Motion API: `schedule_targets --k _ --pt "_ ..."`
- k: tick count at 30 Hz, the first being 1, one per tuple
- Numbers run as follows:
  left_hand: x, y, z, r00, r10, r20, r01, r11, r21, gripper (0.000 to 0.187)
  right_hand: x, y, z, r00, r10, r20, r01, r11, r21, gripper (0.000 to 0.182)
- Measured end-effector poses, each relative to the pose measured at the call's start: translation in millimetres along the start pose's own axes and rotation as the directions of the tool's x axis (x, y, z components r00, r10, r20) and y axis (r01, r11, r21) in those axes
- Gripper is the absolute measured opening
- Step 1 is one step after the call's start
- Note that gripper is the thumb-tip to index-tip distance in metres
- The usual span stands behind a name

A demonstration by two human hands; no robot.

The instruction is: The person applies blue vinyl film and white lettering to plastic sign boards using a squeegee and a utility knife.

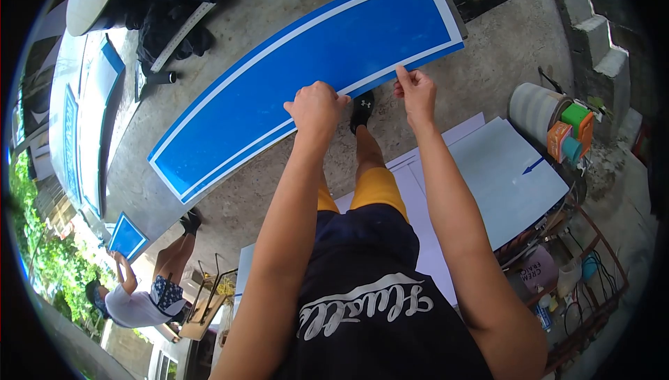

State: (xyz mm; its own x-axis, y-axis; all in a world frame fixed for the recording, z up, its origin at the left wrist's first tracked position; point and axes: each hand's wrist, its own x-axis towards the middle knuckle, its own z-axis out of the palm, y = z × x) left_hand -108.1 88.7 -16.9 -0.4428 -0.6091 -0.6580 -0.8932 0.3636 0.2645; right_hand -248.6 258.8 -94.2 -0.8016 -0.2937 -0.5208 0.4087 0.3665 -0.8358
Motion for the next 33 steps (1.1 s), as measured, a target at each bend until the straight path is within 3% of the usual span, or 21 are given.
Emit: schedule_targets --k 8,18,22,26,33 --pt "2 0 2 1.0 0.0 -0.017 0.0 1.0 0.02 0.026 -57 13 60 0.99 0.05 0.131 -0.044 0.998 -0.047 0.043" --pt "2 0 1 1.0 0.004 0.005 -0.004 1.0 0.021 0.031 -1 -9 -5 0.999 0.034 0.02 -0.033 0.999 -0.041 0.042" --pt "2 -1 1 1.0 0.011 0.0 -0.011 1.0 0.029 0.03 -14 -4 13 0.998 0.052 0.031 -0.052 0.999 -0.007 0.042" --pt "2 -1 -1 1.0 0.013 -0.005 -0.013 0.999 0.036 0.03 -50 7 48 0.989 0.055 0.14 -0.047 0.997 -0.056 0.042" --pt "1 -1 0 0.999 0.026 -0.026 -0.025 0.999 0.036 0.03 -29 -2 25 0.996 0.059 0.067 -0.056 0.997 -0.059 0.04"
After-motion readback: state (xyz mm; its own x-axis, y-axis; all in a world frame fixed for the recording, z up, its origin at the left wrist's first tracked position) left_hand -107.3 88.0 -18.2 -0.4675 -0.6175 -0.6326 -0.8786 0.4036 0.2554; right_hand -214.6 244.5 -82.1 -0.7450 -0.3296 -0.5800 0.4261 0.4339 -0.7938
